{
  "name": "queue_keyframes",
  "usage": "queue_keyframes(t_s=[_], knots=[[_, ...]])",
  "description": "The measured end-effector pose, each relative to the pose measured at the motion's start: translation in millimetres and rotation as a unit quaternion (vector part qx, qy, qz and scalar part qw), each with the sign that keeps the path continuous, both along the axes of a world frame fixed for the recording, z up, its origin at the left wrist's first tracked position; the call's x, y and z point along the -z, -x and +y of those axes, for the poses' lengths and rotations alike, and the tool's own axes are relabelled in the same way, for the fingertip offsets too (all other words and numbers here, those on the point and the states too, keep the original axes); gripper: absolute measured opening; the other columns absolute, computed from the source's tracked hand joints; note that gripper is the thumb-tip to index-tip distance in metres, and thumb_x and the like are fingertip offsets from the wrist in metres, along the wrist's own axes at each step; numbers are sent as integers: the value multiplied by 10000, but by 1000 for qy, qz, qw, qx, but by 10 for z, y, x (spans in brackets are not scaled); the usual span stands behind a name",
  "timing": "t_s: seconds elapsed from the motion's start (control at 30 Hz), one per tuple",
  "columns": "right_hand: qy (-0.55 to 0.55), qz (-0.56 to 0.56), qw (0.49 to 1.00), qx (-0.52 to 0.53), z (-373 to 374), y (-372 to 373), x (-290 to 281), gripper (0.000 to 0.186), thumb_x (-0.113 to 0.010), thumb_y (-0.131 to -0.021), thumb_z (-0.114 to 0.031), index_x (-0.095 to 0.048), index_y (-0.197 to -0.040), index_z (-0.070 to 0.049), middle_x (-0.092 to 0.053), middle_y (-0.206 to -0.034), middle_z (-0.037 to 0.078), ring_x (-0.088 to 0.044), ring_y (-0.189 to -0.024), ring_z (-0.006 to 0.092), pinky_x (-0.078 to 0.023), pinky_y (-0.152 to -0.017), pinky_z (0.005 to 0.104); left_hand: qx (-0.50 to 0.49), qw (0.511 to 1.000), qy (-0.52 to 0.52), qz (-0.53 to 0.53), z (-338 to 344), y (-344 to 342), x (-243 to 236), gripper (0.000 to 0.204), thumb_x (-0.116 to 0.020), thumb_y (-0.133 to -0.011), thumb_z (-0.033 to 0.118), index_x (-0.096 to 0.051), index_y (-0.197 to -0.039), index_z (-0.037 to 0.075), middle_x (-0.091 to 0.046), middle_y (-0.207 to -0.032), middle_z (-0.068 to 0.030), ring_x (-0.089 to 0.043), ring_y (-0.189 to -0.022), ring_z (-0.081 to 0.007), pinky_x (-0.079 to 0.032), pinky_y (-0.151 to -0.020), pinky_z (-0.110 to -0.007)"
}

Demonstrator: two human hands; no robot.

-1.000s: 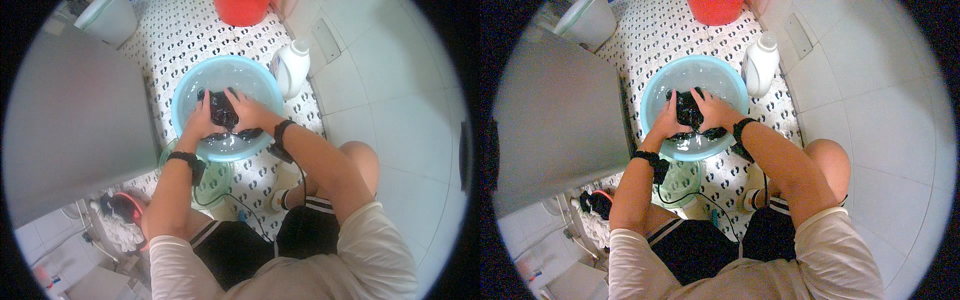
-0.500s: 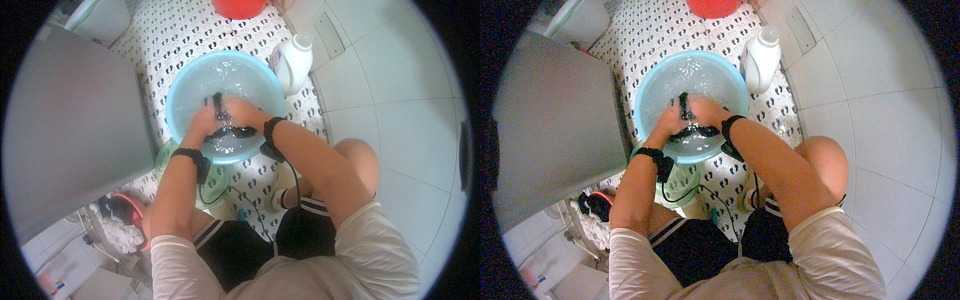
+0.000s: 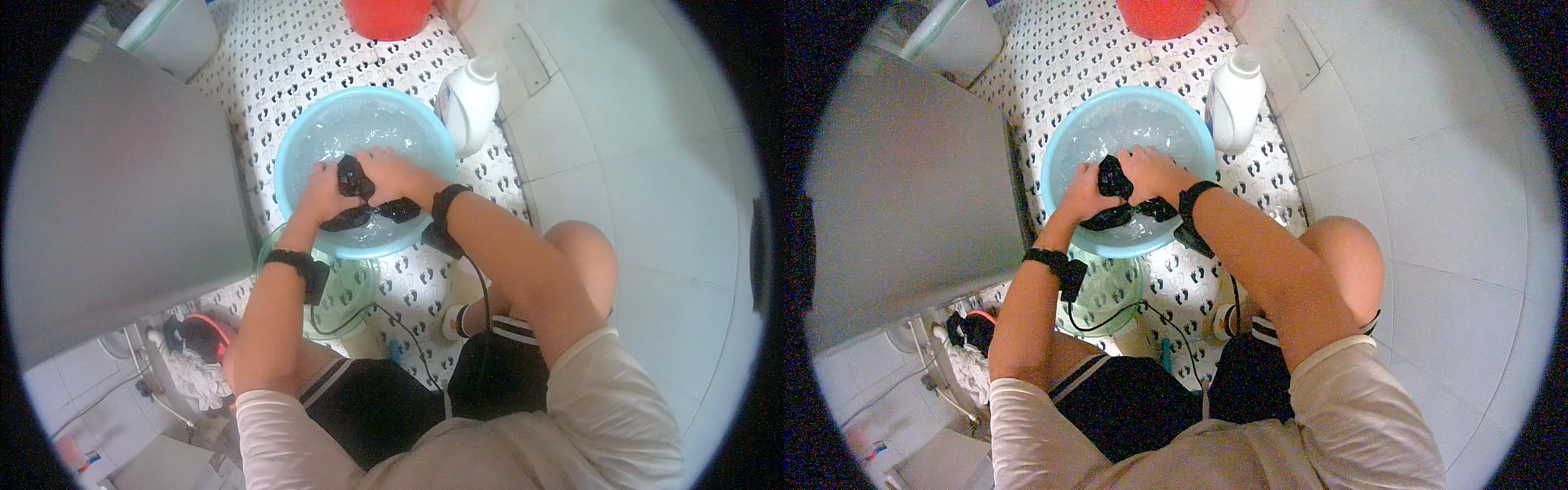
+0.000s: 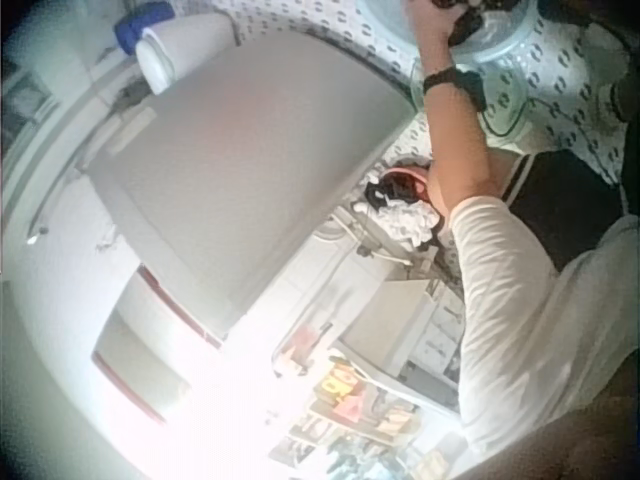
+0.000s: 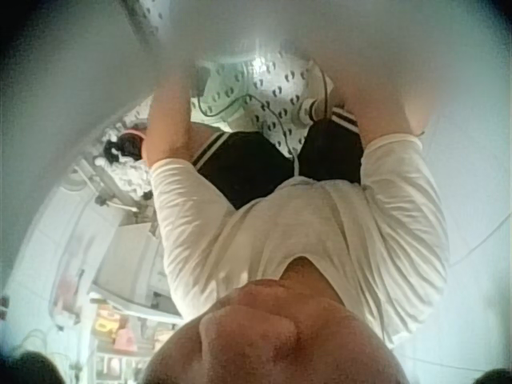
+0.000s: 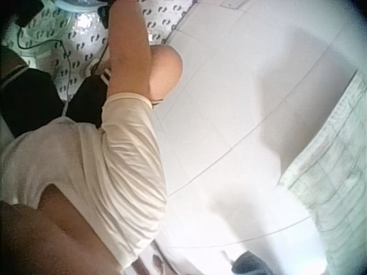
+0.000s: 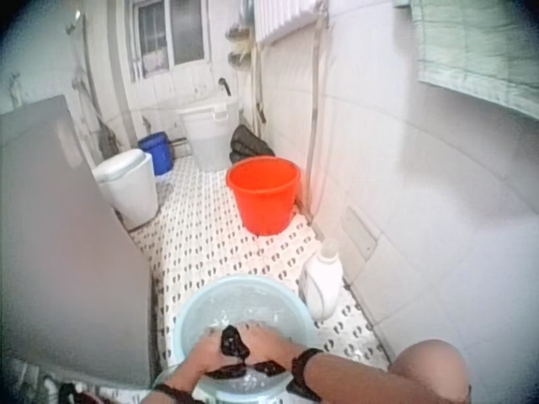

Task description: The person washes clothes in a basin with water, scrubbing a dark item and then a white item by hand.

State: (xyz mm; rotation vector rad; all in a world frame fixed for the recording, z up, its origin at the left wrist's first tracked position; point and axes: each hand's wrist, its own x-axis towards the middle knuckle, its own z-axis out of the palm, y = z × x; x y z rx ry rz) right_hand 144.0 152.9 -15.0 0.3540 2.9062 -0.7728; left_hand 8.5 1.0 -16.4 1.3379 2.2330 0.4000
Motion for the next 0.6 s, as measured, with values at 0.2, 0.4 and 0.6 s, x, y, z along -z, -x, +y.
queue_keyframes(t_s=[0.2,0.4,0.6], knots=[[145,-57,987,-27,188,62,-261,672,-789,-783,-409,-521,-1217,30,-638,-1130,302,-627,-1064,450,-506,-918,468,-69,985,-14,-159,-152,206,-188,612,-904,-690,329,-668,-1110,-47,-724,-994,-221,-708,-937,-334,-534,-868,-399],[94,12,995,-28,241,-78,-418,447,-739,-846,-291,-595,-1184,-37,-687,-1125,237,-656,-1043,447,-521,-904,513,-94,981,-34,-167,-218,125,-338,351,-843,-791,217,-668,-1000,-3,-703,-872,-139,-662,-792,-246,-523,-773,-383],[61,169,984,21,188,-141,-889,358,-731,-845,-198,-577,-1118,-24,-673,-1052,238,-630,-1022,443,-498,-886,506,-170,943,-262,-119,-164,-79,-747,260,-838,-798,159,-638,-908,34,-630,-732,-36,-597,-686,-143,-500,-648,-339]])
